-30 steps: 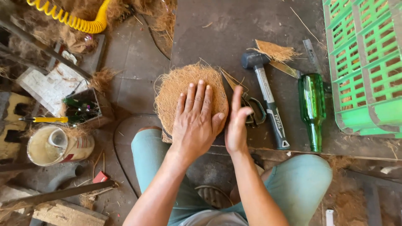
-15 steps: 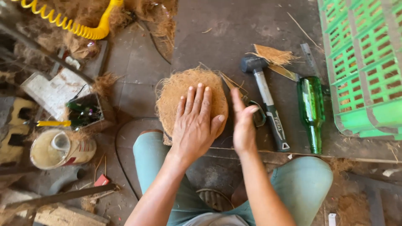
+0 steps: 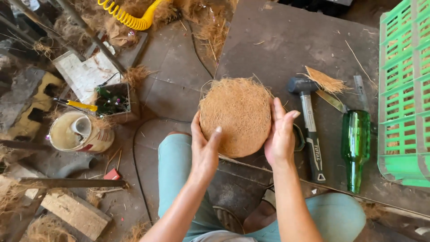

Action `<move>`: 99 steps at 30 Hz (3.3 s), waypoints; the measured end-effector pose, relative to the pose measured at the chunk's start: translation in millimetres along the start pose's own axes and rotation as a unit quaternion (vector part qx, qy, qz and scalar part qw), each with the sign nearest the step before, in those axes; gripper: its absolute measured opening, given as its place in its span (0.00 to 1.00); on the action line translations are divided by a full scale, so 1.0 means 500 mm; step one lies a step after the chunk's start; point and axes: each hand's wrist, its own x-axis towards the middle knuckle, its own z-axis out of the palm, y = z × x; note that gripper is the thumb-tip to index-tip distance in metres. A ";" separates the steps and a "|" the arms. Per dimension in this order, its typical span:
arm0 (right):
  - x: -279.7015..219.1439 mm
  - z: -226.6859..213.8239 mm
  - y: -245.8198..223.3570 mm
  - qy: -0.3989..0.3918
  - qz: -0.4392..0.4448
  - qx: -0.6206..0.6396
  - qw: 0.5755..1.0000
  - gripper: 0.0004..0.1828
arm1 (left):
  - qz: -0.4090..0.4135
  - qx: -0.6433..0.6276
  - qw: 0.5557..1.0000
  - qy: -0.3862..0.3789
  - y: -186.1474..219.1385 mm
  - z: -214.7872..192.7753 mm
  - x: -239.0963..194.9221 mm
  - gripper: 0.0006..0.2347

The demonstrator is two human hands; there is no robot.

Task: The person sits on the floor and smooths a round coconut fiber disc, then moves to a white table to press and arrange loose coconut fibers onto the disc's surface. The person repeatedly picks up fibers and presses them into place to build up the disc's texture.

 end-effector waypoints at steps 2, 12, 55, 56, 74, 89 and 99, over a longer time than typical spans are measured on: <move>-0.034 0.020 -0.013 0.010 -0.014 0.009 1.000 0.48 | 0.009 -0.007 1.000 -0.014 -0.027 -0.020 0.050 0.34; -0.059 -0.048 0.000 0.027 -0.132 -0.126 0.983 0.50 | 0.361 0.446 0.819 -0.026 0.022 0.000 0.116 0.35; 0.038 0.000 -0.029 0.001 -0.018 -0.168 0.986 0.50 | 0.240 0.606 0.729 -0.211 0.001 0.075 0.078 0.32; 0.055 -0.013 -0.018 -0.002 -0.038 -0.134 0.990 0.50 | 0.244 0.602 0.731 -0.209 0.000 0.075 0.080 0.32; 0.099 -0.003 -0.014 -0.079 -0.056 -0.081 0.992 0.51 | 0.332 0.494 0.798 -0.092 -0.007 0.045 0.065 0.29; -0.064 -0.046 0.020 0.024 -0.033 -0.033 0.999 0.48 | 0.167 0.258 0.936 -0.169 -0.027 -0.066 0.234 0.32; 0.031 -0.035 0.006 -0.108 -0.157 -0.149 0.970 0.52 | 0.290 0.537 0.778 -0.148 0.019 0.028 0.084 0.29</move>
